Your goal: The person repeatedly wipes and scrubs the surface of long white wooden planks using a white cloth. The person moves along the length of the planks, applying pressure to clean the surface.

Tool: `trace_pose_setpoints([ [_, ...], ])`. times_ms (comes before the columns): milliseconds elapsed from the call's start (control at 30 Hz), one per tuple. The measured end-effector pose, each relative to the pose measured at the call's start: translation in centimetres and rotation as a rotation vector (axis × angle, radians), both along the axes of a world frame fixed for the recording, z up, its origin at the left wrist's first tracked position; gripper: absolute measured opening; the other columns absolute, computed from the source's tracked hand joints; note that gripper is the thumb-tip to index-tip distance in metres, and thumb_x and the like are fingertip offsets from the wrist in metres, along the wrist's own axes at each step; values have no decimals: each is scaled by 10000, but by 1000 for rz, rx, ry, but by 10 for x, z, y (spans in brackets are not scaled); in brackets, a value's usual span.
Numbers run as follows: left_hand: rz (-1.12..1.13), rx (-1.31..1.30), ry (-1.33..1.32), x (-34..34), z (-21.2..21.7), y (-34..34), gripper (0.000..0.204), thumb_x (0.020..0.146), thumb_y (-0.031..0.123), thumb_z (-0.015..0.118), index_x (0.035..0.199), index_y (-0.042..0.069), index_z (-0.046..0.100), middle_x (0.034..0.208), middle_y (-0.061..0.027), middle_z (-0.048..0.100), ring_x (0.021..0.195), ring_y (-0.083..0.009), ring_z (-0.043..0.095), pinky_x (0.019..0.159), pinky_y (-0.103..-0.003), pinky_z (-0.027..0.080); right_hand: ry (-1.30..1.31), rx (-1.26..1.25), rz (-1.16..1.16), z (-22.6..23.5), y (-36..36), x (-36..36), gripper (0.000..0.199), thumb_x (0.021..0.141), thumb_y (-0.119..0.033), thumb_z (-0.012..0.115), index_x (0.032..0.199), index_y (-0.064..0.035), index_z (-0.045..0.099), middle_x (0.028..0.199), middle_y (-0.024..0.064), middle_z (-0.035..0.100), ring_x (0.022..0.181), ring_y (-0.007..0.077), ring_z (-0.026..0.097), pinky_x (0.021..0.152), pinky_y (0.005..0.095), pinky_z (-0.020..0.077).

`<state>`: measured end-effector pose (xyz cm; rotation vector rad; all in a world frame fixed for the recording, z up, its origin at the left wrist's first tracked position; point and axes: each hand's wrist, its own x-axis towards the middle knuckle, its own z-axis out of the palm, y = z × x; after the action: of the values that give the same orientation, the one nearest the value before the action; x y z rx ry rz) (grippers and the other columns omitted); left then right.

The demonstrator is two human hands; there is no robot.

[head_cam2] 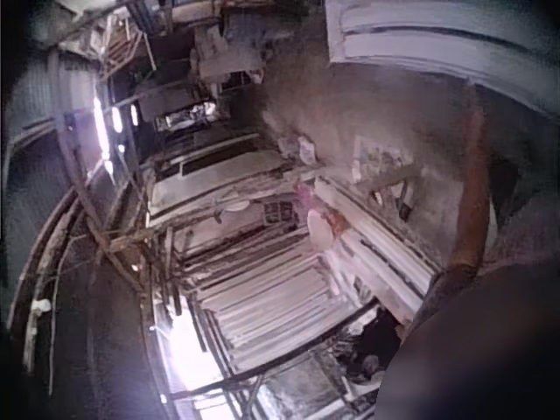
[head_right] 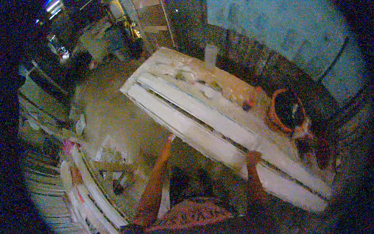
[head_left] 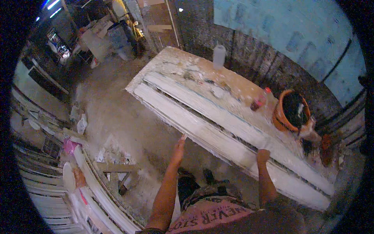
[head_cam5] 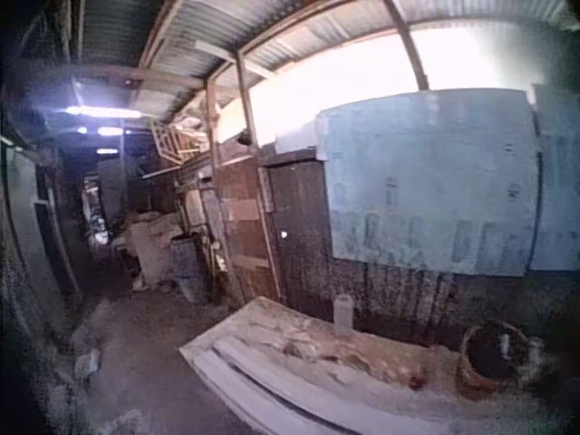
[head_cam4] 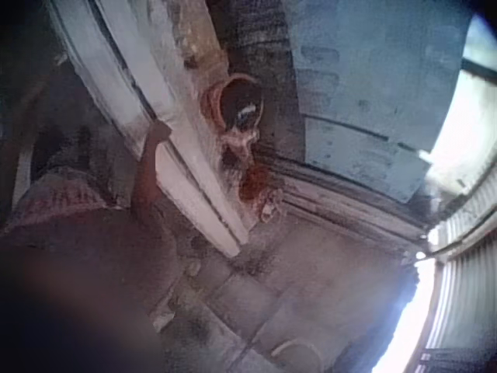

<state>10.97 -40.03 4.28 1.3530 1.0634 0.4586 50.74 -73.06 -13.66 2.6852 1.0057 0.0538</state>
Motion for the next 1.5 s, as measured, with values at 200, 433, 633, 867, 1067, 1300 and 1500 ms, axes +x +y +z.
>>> trace_pose_setpoints([
  [200, 44, 13, -71, -12, -10, 180, 687, 1099, 486, 376, 1603, 26, 297, 1686, -153, 245, 1567, -302, 196, 1270, -412, 152, 430, -134, 538, 76, 326, -86, 429, 972, -372, 557, 1286, -90, 630, 1179, 173, 652, 1089, 370, 633, 919, 535, 459],
  [433, 112, 29, -131, -36, -12, 351, 714, 1097, 485, 385, 1627, 33, 226, 1712, -175, 154, 1587, -329, 119, 1276, -444, 124, 244, 324, 1064, 173, 595, -174, 567, 1049, -368, 496, 1574, -177, 400, 1544, 202, 452, 1376, 412, 478, 1092, 535, 448],
  [633, -84, 429, 132, -35, -57, 449, 758, 1094, 495, 379, 1632, 3, 171, 1719, -213, 73, 1591, -393, 19, 1278, -503, 79, 713, 181, 867, 173, 746, -219, 666, 1055, -461, 462, 1643, -210, 277, 1723, 109, 171, 1560, 362, 229, 1214, 432, 342],
  [867, -185, 756, 592, 12, -88, 502, 841, 1082, 528, 362, 1580, -123, 176, 1672, -328, 104, 1578, -443, 30, 1274, -547, 36, 527, 472, 1266, 103, 892, -234, 727, 917, -337, 639, 1572, -126, 407, 1616, 122, 417, 1516, 365, 337, 1258, 492, 255],
  [1067, -109, 747, 543, 37, -57, 495, 880, 1059, 567, 392, 1560, -137, 230, 1655, -344, 156, 1574, -427, 100, 1273, -557, 45, 823, -51, 838, 78, 858, -197, 370, 824, -360, 700, 1009, -40, 721, 1083, 207, 709, 985, 369, 683, 886, 486, 533],
  [1300, -289, 789, 507, 72, -26, 358, 899, 1038, 582, 441, 1532, -152, 284, 1601, -373, 279, 1543, -449, 214, 1261, -588, 75, 672, -263, 957, 90, 681, -129, 285, 725, -299, 725, 771, -19, 740, 835, 218, 723, 768, 410, 703, 678, 505, 557],
  [1500, -424, 886, 530, 121, -32, 213, 907, 1034, 599, 428, 1538, -143, 290, 1591, -366, 311, 1548, -428, 222, 1257, -595, 78, 608, -151, 1024, 87, 513, -79, 195, 721, -192, 713, 668, -4, 712, 698, 220, 688, 730, 416, 700, 653, 501, 568],
])
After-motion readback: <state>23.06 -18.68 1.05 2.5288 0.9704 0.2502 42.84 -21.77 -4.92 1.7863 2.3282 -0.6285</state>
